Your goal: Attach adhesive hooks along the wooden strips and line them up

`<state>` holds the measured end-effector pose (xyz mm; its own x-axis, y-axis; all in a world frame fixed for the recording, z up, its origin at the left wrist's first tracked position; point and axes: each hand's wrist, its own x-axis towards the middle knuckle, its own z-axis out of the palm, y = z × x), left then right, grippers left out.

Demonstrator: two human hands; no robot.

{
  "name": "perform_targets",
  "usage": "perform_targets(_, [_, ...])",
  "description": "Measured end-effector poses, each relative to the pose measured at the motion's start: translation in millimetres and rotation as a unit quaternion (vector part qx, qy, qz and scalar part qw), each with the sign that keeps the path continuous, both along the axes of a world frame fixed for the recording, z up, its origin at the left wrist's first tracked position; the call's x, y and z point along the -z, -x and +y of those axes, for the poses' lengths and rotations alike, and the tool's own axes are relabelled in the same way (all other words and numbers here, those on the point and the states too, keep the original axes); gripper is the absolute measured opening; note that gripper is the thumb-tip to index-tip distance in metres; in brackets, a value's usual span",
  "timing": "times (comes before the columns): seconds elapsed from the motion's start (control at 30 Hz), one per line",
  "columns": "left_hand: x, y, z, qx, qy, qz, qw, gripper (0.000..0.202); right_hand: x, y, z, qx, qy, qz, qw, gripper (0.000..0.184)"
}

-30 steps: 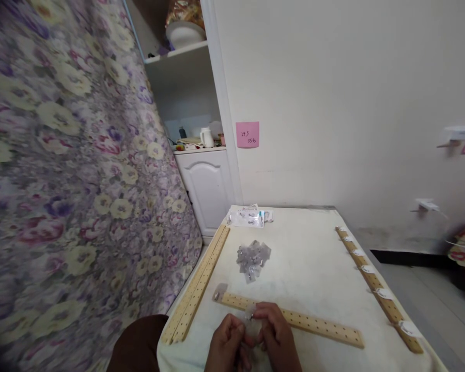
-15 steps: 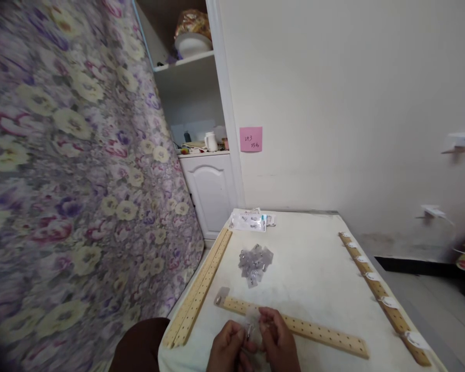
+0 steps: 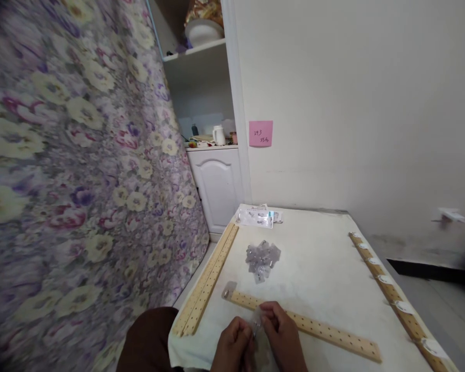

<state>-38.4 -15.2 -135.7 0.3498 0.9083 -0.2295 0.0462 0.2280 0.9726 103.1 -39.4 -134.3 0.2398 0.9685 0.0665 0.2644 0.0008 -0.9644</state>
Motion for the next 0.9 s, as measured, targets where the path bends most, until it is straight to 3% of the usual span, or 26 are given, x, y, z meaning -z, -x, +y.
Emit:
perform_targets(0.27, [10.1,8.3,23.4,-0.086,0.029,-0.02,0.996,0.025,-2.2,13.7,42.3,-0.007,-0.015,-0.115,0.993,0.025])
perform_targets(0.5, [13.8,4.9,43.3,-0.11,0.061,-0.029,0.992,0.018,2.7,15.2,74.3,-0.003,-0.019,-0.164,0.986,0.028])
perform_targets(0.9, [8.2,-0.2,49.5,-0.127,0.104,0.001,0.986,0.018,21.1,12.9,84.6,0.011,0.003,-0.185,0.983,0.028])
